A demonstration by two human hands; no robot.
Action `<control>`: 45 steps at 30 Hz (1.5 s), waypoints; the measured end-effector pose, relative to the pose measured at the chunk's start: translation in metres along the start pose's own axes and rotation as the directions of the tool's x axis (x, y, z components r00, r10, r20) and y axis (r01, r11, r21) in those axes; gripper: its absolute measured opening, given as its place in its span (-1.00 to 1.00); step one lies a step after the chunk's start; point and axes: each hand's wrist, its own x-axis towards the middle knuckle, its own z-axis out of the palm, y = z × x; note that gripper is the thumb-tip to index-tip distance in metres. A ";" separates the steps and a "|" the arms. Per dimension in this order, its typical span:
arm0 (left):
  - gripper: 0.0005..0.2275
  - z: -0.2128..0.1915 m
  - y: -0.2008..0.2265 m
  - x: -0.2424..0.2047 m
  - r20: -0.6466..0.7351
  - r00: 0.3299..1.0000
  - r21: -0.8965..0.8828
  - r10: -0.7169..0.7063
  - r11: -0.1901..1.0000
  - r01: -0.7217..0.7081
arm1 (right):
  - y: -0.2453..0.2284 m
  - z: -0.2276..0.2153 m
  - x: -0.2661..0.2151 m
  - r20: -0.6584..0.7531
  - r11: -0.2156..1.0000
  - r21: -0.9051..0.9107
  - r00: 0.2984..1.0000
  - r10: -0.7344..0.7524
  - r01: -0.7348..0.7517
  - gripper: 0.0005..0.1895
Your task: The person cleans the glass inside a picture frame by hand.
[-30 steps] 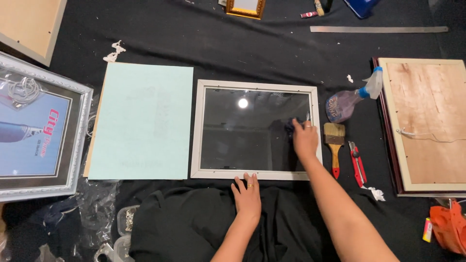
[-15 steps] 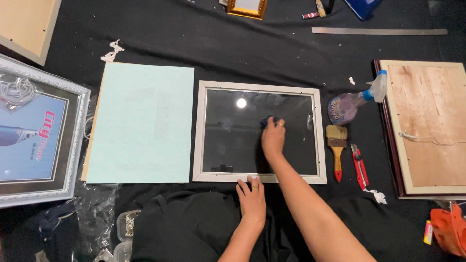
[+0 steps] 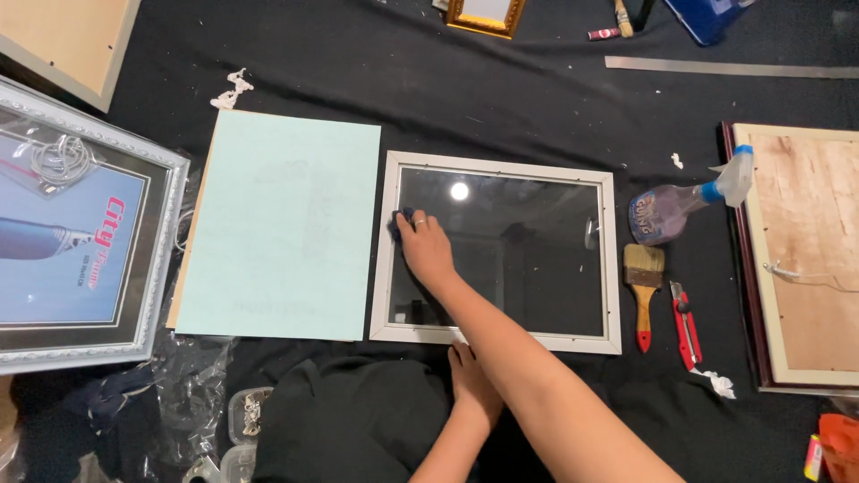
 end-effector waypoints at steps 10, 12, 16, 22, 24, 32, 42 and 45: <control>-0.51 -0.044 -0.147 0.090 -0.537 0.814 -0.230 -0.220 0.967 0.109 | 0.201 -0.083 -0.082 0.069 0.924 -0.269 0.952 0.299 -0.271 -0.52; -0.50 -0.063 -0.169 0.072 -0.653 0.662 -0.326 -0.368 0.925 0.194 | 0.259 -0.084 -0.110 -0.070 0.869 -0.366 0.941 0.330 -0.332 -0.52; -0.52 -0.047 -0.187 0.078 -0.707 0.568 -0.333 -0.421 0.907 0.257 | 0.294 -0.084 -0.128 -0.133 0.823 -0.364 0.899 0.416 -0.435 -0.53; -0.54 -0.031 -0.188 0.102 -0.604 0.634 -0.430 -0.483 0.867 0.251 | 0.214 -0.041 -0.082 -0.143 0.817 -0.158 0.832 0.536 -0.554 -0.56; -0.53 -0.032 -0.185 0.100 -0.537 0.660 -0.493 -0.526 0.830 0.261 | 0.155 -0.029 -0.053 -0.069 0.851 -0.070 0.854 0.516 -0.520 -0.50; -0.50 -0.027 -0.186 0.101 -0.487 0.684 -0.513 -0.543 0.812 0.279 | -0.021 -0.004 0.029 0.074 0.935 0.082 0.938 0.339 -0.344 -0.49; -0.57 -0.022 -0.187 0.103 -0.525 0.641 -0.512 -0.560 0.809 0.287 | 0.071 -0.018 0.018 -0.099 0.963 -0.216 0.985 0.141 -0.160 -0.53; -0.57 -0.020 -0.187 0.106 -0.516 0.634 -0.506 -0.576 0.802 0.317 | 0.138 -0.031 -0.009 -0.103 0.917 -0.329 0.973 0.205 -0.228 -0.52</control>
